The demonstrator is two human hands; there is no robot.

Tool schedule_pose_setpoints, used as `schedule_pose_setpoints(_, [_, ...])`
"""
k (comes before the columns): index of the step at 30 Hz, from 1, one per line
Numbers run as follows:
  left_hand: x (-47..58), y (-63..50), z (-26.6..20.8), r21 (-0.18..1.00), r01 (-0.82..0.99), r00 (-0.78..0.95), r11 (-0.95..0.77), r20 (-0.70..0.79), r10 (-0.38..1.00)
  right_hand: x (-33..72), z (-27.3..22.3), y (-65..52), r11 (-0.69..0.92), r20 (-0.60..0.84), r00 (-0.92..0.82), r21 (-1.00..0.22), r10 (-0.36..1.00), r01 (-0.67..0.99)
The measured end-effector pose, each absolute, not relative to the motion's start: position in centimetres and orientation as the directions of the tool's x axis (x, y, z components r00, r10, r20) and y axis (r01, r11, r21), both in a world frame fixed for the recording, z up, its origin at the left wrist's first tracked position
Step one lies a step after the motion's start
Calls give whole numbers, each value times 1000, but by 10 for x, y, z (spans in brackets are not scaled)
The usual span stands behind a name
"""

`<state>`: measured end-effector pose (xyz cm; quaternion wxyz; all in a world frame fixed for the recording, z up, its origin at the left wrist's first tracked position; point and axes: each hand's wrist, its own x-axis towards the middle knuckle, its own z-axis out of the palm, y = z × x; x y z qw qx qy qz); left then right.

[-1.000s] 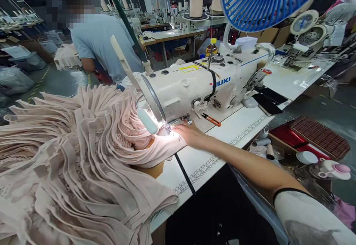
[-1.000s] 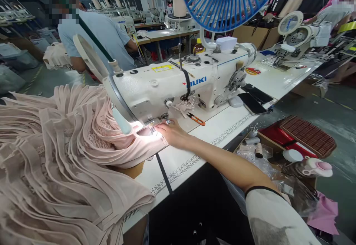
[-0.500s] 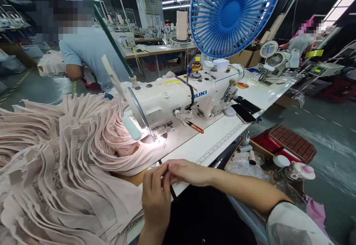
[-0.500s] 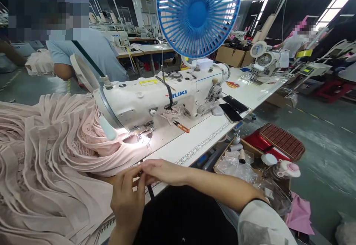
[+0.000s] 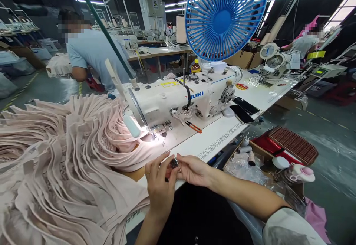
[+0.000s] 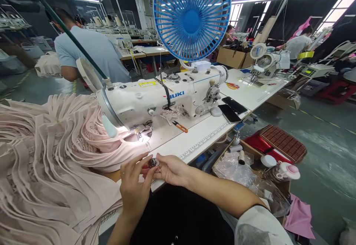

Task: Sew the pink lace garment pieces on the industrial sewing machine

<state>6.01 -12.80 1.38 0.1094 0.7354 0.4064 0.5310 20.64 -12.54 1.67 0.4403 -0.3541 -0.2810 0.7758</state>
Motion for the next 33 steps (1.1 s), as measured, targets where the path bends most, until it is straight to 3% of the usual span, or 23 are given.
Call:
schedule_pose_setpoints(2, [66,-134,24,853,169,-31,-494,505,862,223,34,-118,-268,-214,-197,-913,957,-309])
schedule_pose_setpoints(4, [73,-136,33,955,-206,-38,-212,209,977,249,68,-99,43,45,22,-995,999,88])
schedule_pose_setpoints(5, [77,-136,37,933,-355,17,-57,67,998,264,90,-85,200,252,111,-915,961,349])
schedule_pose_setpoints(7, [86,-135,42,824,-520,192,225,-144,971,294,136,-51,304,576,118,-582,809,754])
schedule_pose_setpoints(9, [95,-134,43,720,-546,360,428,-260,896,317,176,-14,257,659,26,-330,752,908])
schedule_pose_setpoints(11, [101,-136,43,669,-519,473,532,-294,831,331,201,18,202,611,-44,-191,790,961])
schedule_pose_setpoints(13, [104,-140,42,671,-482,534,563,-285,796,338,212,41,168,526,-75,-131,847,977])
schedule_pose_setpoints(16, [104,-149,42,701,-434,567,566,-276,776,343,211,58,157,534,-46,-164,844,974])
schedule_pose_setpoints(20, [101,-154,45,720,-428,595,547,-231,770,333,196,46,203,716,51,-264,696,943])
schedule_pose_setpoints(23, [93,-148,49,772,-451,553,447,-151,819,303,169,-2,320,739,-41,-241,673,916])
schedule_pose_setpoints(26, [84,-136,52,854,-436,452,284,-65,890,264,132,-65,564,533,-403,-177,744,806])
schedule_pose_setpoints(29, [80,-125,56,906,-385,392,173,-9,920,241,112,-102,757,274,-708,-150,650,636])
schedule_pose_setpoints(31, [81,-122,57,922,-354,364,157,-19,931,243,118,-99,755,232,-719,-169,656,634])
schedule_pose_setpoints(33, [84,-122,55,926,-334,356,174,-47,933,260,138,-76,621,345,-546,-160,764,767])
